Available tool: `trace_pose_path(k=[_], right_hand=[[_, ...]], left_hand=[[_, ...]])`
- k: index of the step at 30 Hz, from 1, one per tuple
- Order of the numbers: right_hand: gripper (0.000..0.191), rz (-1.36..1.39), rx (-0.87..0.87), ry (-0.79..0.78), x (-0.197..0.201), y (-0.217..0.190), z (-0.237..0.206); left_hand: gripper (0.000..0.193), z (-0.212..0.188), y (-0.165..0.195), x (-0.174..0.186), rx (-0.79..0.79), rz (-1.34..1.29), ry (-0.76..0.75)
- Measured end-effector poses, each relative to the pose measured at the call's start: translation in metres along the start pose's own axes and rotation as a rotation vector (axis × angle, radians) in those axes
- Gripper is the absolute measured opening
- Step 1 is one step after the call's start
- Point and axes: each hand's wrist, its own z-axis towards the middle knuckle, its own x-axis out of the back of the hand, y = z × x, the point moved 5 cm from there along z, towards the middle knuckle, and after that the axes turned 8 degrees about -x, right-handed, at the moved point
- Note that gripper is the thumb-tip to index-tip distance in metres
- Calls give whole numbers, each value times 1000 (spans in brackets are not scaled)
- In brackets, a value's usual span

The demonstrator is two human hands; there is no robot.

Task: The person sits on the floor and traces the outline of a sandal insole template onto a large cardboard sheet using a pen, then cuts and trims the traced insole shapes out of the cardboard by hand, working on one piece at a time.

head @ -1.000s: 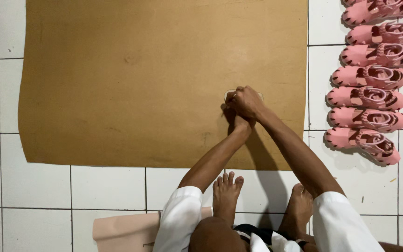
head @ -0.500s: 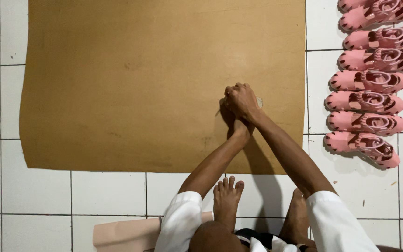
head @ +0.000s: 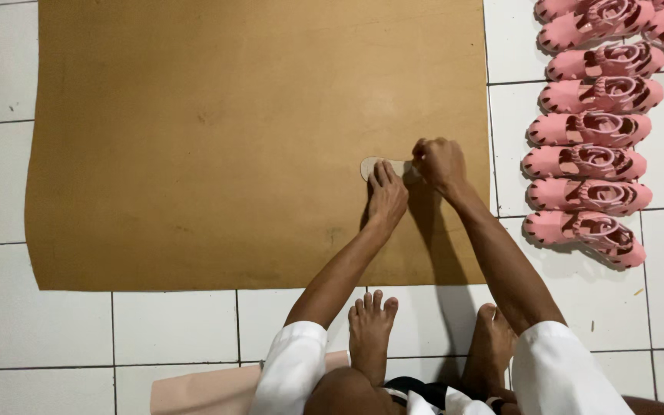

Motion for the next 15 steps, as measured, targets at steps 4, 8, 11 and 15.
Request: trace_pose_path(k=[4, 8, 11, 15], right_hand=[[15, 598, -82, 318, 15, 53, -48], [22, 1082, -261, 383, -4, 82, -95], [22, 1185, -289, 459, -21, 77, -119], [23, 1257, -409, 473, -38, 67, -145]], left_hand=[[64, -28, -10, 3, 16, -315, 72], [67, -60, 4, -1, -54, -280, 34], [51, -70, 12, -5, -128, -193, -34], [33, -80, -12, 5, 104, -776, 100]])
